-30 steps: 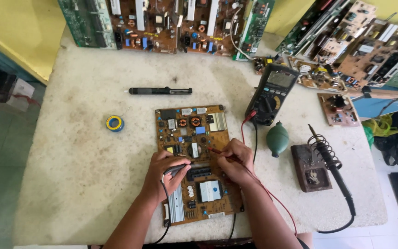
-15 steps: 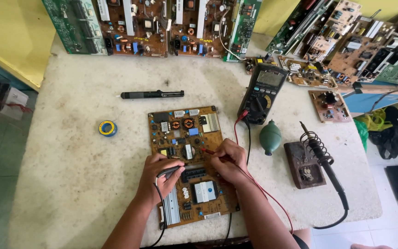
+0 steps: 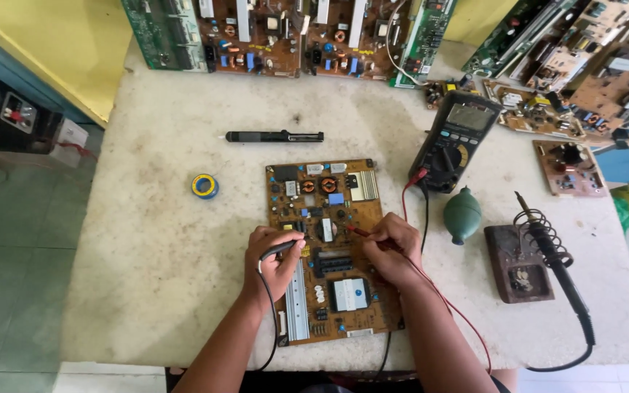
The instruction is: Testing components on a circuit board using digital multimeter probes to check for electrical continuity or voltage.
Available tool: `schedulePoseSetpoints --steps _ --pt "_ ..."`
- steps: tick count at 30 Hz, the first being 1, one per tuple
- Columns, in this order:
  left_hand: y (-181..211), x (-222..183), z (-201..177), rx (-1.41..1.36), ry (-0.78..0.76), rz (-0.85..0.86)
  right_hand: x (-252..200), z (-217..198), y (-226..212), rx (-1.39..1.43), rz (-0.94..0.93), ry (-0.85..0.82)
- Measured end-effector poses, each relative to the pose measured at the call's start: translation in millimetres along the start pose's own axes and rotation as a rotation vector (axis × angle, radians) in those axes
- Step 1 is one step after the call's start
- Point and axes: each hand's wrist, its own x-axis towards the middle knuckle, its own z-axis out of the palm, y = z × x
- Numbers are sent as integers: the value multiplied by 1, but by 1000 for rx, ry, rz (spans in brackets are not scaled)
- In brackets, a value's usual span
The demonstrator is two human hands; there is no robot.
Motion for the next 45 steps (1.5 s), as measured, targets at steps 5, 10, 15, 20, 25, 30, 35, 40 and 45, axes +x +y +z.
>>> schedulePoseSetpoints --steps 5,10,15,20,25,30,35,40,45 --pt "-2 -1 3 32 4 -2 0 0 -4 6 25 4" --pt "4 0 3 61 6 -5 -1 0 -4 0 42 5" --pt "11 4 2 93 -36 -21 0 0 -5 -9 35 6" --pt "5 3 3 129 -62 -16 0 0 -6 0 67 -5" --pt "3 3 4 136 -61 -29 -1 -1 -3 9 60 -3" --pt "6 5 3 99 -58 -32 0 -1 -4 0 61 -13" --pt "-2 3 4 107 -33 4 -1 -1 -1 -6 38 -10" --pt "-17 -2 6 154 -25 70 0 0 -3 -11 26 5" --pt "-14 -2 7 159 11 28 1 1 -5 18 28 1"
